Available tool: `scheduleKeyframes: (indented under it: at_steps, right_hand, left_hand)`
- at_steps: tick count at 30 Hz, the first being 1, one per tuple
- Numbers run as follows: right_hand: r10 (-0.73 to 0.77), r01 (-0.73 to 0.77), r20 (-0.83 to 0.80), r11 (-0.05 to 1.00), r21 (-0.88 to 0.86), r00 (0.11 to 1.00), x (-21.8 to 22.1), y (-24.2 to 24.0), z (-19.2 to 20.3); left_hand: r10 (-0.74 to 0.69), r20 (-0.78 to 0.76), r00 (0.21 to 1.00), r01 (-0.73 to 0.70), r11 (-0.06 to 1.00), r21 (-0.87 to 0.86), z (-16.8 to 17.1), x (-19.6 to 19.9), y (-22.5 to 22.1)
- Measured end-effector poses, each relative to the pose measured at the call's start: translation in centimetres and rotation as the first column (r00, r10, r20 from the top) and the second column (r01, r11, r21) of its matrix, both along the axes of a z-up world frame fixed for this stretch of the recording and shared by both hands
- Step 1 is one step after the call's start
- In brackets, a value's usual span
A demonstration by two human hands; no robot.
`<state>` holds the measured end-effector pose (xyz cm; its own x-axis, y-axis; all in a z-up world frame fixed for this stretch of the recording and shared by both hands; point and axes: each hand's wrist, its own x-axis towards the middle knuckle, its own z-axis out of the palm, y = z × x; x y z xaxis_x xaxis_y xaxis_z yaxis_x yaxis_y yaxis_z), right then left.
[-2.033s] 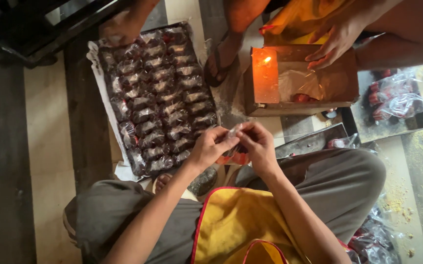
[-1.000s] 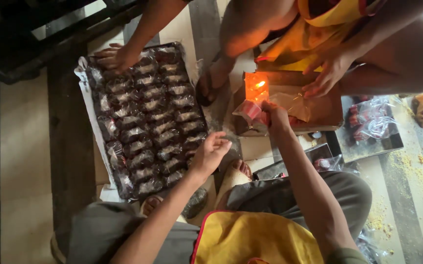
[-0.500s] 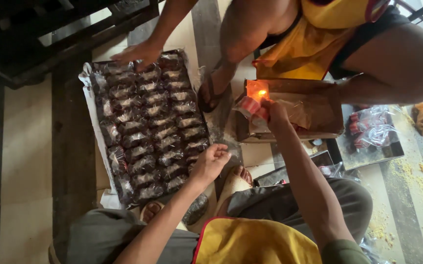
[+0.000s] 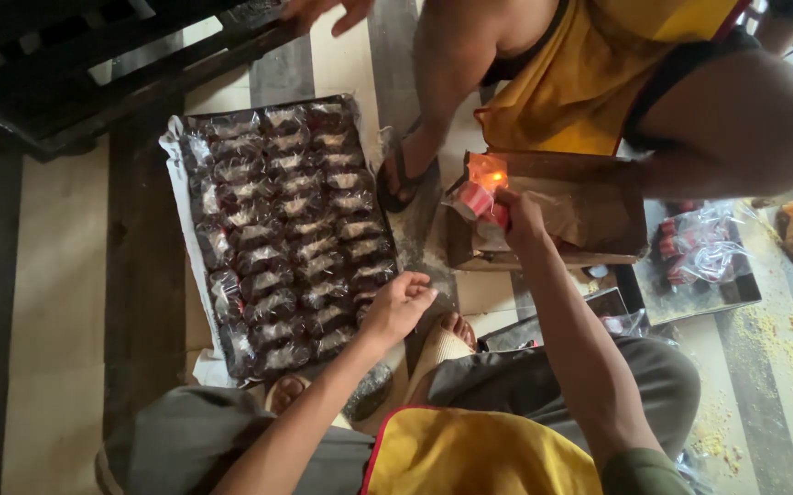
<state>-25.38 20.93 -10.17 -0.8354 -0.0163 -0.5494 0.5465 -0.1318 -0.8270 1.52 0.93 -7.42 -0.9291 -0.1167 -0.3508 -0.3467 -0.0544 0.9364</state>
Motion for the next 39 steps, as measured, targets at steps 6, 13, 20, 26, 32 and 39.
scheduleKeyframes:
  at_steps: [6,13,20,26,32,39]
  right_hand:
    - [0.058,-0.068,-0.092,0.991,-0.111,0.994,-0.3,0.5,-1.5]
    - [0.374,-0.343,-0.308,0.927,0.151,0.875,13.9,-4.9,9.3]
    - [0.572,-0.393,-0.690,0.816,0.424,0.443,26.8,-6.4,8.3]
    - [0.233,-0.039,-0.635,0.952,0.303,0.736,29.3,-7.6,8.4]
    - [0.278,-0.180,-0.535,0.957,0.229,0.798,28.7,-6.3,6.5]
    - [0.361,-0.367,-0.108,0.797,-0.480,0.926,28.6,-6.4,7.0]
  left_hand:
    - [-0.001,0.016,1.000,0.002,0.998,-0.059,-1.0,0.1,0.2]
    - [0.060,0.457,0.888,-0.309,0.813,0.493,5.8,-0.3,-1.8]
    - [0.242,0.448,0.860,-0.491,0.632,0.599,1.9,1.2,-1.0]
    - [0.452,0.083,0.888,-0.448,0.811,0.378,5.0,4.1,0.5]
    - [0.243,-0.335,0.911,-0.225,0.970,0.090,7.9,6.2,-2.0]
    - [-0.105,-0.466,0.878,0.006,0.978,-0.208,9.7,6.5,-5.7]
